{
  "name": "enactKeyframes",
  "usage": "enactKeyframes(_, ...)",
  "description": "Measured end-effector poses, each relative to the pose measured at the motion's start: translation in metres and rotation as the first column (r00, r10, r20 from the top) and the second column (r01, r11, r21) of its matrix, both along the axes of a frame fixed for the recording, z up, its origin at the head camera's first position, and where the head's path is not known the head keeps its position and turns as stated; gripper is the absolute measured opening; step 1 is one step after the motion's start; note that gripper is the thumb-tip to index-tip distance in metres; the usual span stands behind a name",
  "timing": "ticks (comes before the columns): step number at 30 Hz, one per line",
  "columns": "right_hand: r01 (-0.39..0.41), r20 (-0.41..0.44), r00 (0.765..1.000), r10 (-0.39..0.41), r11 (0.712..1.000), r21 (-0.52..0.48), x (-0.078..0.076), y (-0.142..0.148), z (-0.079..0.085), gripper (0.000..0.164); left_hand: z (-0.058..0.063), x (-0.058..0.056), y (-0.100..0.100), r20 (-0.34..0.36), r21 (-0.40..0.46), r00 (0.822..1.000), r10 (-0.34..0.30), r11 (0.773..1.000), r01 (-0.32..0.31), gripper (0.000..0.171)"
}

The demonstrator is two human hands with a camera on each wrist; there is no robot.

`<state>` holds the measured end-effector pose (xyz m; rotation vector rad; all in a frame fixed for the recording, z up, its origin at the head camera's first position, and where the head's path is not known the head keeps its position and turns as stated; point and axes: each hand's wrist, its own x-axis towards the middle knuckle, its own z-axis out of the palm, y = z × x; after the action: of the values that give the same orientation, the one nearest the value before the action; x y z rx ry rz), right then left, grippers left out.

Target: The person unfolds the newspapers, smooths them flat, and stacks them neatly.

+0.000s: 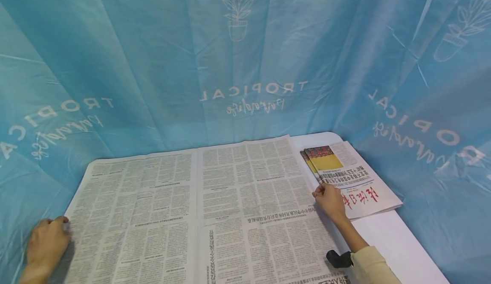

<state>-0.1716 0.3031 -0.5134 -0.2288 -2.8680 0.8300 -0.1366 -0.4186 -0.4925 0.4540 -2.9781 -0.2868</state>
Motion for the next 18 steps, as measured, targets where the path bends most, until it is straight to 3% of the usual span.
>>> enactKeyframes(3,-0.019,-0.014,1.0,0.019,1.0,-0.002,-0.001,0.002,-0.003,0.013,-0.002,0.001,0.004,-0.088,-0.025,0.992,-0.089,0.996,0.088,0.016)
enactKeyframes(9,-0.037,-0.047,0.998,0.036,0.999,-0.009,-0.001,0.003,-0.004,0.009,-0.009,0.0,0.019,-0.095,0.052,0.969,-0.227,0.971,0.232,0.017)
enactKeyframes(14,-0.041,-0.081,0.996,0.042,0.999,0.013,-0.002,0.002,-0.006,0.009,-0.015,-0.001,0.041,-0.166,0.033,0.92,-0.354,0.931,0.364,0.018)
enactKeyframes(18,-0.064,-0.107,0.992,0.066,0.998,0.025,-0.003,0.001,-0.006,0.007,-0.011,-0.003,0.058,-0.181,0.037,0.881,-0.436,0.893,0.449,0.013)
